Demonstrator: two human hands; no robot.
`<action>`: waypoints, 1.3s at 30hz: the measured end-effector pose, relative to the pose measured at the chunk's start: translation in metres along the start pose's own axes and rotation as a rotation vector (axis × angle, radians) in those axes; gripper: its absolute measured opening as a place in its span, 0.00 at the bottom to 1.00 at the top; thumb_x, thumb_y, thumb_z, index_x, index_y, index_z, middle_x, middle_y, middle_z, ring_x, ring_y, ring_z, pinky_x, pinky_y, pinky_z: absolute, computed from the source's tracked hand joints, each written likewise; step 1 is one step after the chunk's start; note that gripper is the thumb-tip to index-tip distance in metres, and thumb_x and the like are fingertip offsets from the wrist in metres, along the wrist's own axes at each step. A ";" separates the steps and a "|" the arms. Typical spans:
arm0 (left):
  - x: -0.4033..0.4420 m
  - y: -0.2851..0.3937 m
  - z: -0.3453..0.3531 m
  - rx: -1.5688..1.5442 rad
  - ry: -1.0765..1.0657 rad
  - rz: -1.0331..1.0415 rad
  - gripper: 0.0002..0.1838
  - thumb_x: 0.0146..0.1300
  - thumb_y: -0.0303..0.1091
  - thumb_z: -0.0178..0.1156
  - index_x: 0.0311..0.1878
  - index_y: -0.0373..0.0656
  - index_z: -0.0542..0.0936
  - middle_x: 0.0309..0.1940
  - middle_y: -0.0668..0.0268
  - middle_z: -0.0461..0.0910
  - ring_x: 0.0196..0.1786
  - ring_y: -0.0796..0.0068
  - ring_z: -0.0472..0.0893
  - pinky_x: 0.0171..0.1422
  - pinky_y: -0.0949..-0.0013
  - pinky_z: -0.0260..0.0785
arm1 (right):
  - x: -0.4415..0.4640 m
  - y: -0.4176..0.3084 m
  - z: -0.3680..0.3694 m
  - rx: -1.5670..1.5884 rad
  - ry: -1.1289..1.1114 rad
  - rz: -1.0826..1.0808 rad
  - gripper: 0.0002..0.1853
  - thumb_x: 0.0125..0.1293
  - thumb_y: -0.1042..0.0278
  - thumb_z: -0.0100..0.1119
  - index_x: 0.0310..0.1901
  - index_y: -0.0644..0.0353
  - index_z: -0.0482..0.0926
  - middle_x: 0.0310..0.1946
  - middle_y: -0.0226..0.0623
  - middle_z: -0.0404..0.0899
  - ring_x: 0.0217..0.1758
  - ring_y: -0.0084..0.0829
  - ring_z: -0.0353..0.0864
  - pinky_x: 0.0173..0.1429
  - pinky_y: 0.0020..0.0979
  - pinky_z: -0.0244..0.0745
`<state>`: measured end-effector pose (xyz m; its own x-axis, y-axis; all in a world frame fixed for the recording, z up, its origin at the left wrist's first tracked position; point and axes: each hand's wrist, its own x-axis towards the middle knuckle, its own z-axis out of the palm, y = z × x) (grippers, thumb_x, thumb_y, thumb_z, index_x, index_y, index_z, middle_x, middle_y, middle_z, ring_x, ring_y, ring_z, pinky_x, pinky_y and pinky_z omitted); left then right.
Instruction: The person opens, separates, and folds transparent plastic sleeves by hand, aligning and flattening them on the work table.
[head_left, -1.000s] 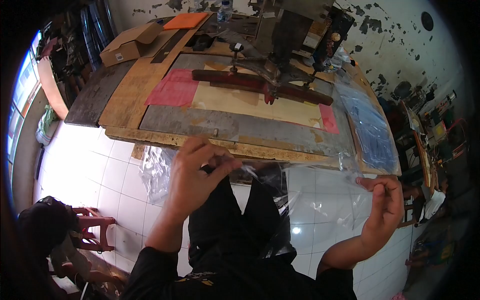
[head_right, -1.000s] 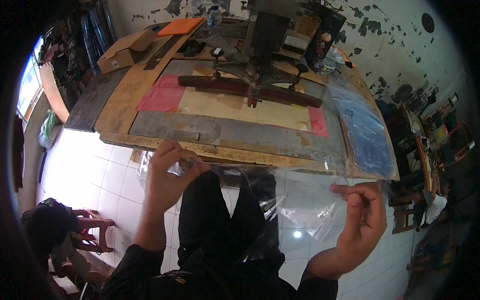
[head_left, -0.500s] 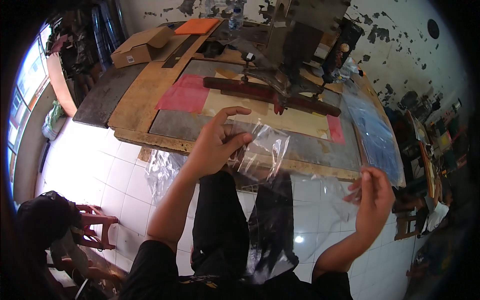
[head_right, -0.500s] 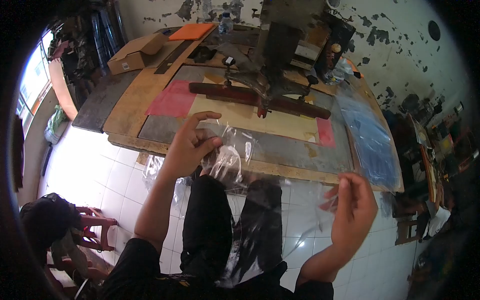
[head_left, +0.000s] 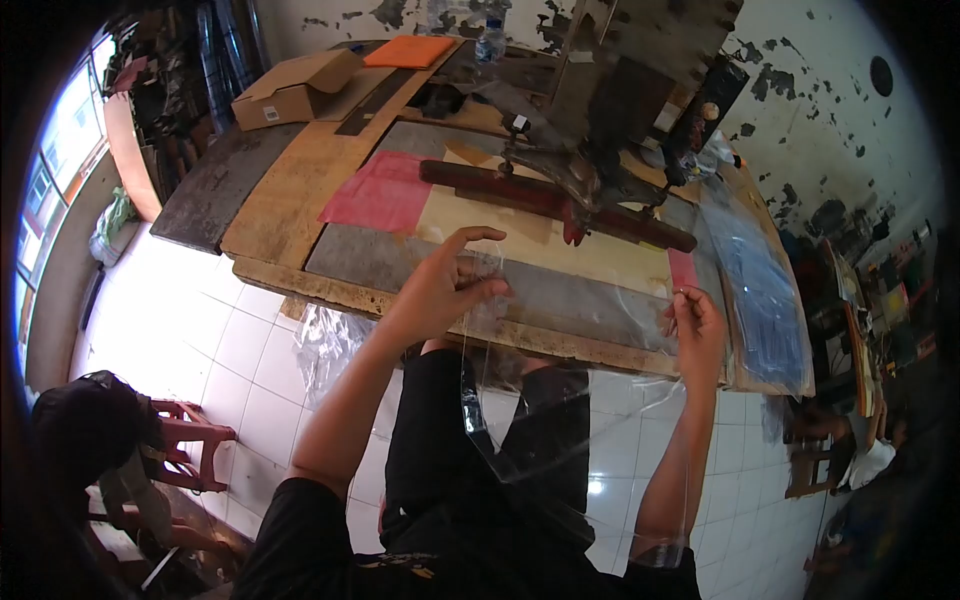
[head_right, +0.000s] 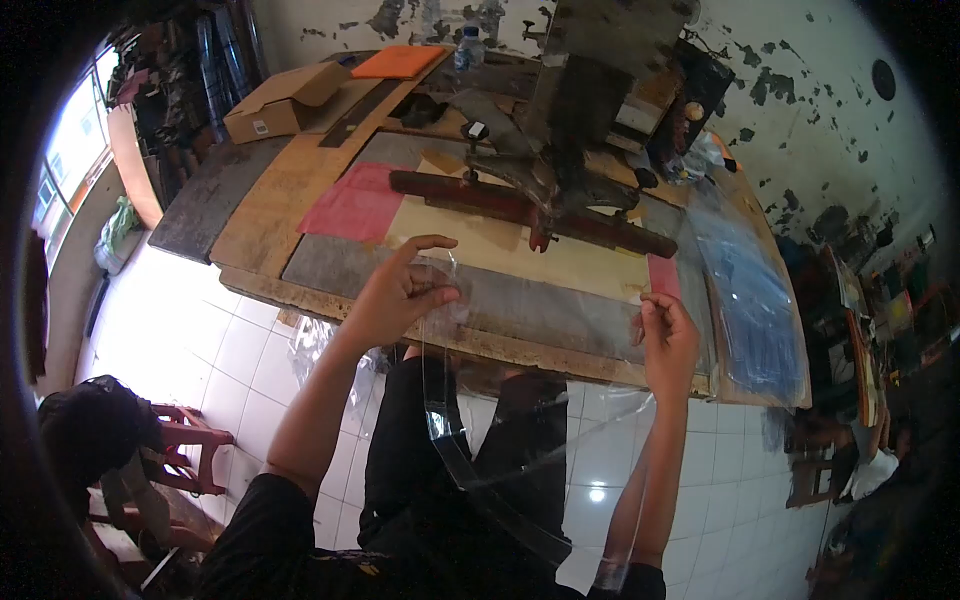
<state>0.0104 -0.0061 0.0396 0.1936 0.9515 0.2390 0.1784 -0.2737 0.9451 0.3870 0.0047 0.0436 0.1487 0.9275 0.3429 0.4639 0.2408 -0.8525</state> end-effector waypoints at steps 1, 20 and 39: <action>0.004 -0.005 -0.001 0.009 -0.001 0.002 0.26 0.75 0.29 0.67 0.72 0.43 0.69 0.39 0.61 0.92 0.45 0.82 0.84 0.54 0.73 0.73 | 0.008 0.007 0.002 0.058 -0.052 -0.012 0.12 0.81 0.64 0.61 0.51 0.66 0.82 0.33 0.33 0.83 0.31 0.20 0.78 0.37 0.25 0.73; 0.010 -0.035 0.002 -0.053 0.055 -0.104 0.28 0.74 0.26 0.67 0.73 0.40 0.70 0.40 0.62 0.91 0.43 0.84 0.84 0.52 0.75 0.73 | 0.025 0.051 0.017 0.302 -0.101 0.247 0.13 0.79 0.64 0.64 0.55 0.64 0.86 0.36 0.29 0.84 0.35 0.18 0.80 0.38 0.22 0.77; 0.010 -0.038 0.005 -0.149 0.081 -0.083 0.23 0.78 0.29 0.62 0.72 0.39 0.70 0.41 0.63 0.92 0.28 0.91 0.75 0.34 0.80 0.64 | 0.023 0.047 0.017 0.283 -0.114 0.191 0.13 0.79 0.66 0.63 0.57 0.65 0.85 0.38 0.32 0.85 0.37 0.19 0.80 0.41 0.24 0.78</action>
<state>0.0100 0.0130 0.0049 0.1044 0.9798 0.1708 0.0440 -0.1761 0.9834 0.3977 0.0420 0.0049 0.1032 0.9855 0.1344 0.1745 0.1151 -0.9779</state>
